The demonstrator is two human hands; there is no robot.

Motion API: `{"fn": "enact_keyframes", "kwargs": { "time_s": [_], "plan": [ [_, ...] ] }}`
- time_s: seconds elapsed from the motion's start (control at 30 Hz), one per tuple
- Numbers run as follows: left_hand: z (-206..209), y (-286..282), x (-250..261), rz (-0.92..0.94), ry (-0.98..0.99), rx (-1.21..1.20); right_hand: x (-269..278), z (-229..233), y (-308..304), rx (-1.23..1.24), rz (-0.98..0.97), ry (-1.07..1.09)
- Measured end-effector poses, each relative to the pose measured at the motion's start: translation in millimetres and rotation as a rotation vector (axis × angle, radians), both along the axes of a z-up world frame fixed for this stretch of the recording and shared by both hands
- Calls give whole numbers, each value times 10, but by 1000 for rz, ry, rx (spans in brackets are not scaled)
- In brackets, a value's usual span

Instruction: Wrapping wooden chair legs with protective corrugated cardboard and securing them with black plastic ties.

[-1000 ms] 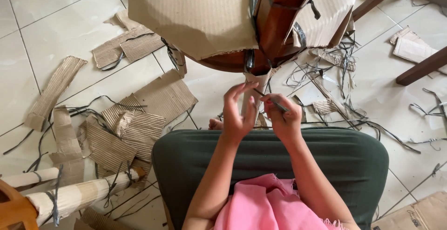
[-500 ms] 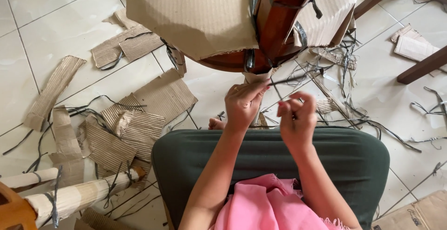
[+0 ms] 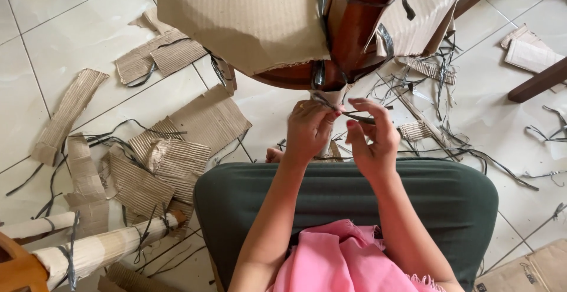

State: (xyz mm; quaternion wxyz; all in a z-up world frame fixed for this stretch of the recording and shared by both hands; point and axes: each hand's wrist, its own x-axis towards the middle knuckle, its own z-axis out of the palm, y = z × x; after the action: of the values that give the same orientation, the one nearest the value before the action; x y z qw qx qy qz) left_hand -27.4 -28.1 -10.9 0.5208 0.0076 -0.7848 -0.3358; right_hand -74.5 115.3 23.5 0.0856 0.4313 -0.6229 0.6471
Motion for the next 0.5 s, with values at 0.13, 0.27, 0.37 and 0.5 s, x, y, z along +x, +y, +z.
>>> {"fn": "enact_keyframes", "kwargs": {
  "time_s": [0.13, 0.27, 0.37, 0.5],
  "plan": [
    [94, -3, 65, -78, -47, 68, -88, 37, -66, 59, -111, 205],
    [299, 34, 168, -100, 9, 171, -119, -139, -114, 79, -208, 307],
    [240, -6, 145, -60, 63, 184, -183, -284, -167, 60, -183, 389],
    [209, -44, 119, 79, 51, 180, -288, -442, -224, 93, -201, 527]
  ]
}}
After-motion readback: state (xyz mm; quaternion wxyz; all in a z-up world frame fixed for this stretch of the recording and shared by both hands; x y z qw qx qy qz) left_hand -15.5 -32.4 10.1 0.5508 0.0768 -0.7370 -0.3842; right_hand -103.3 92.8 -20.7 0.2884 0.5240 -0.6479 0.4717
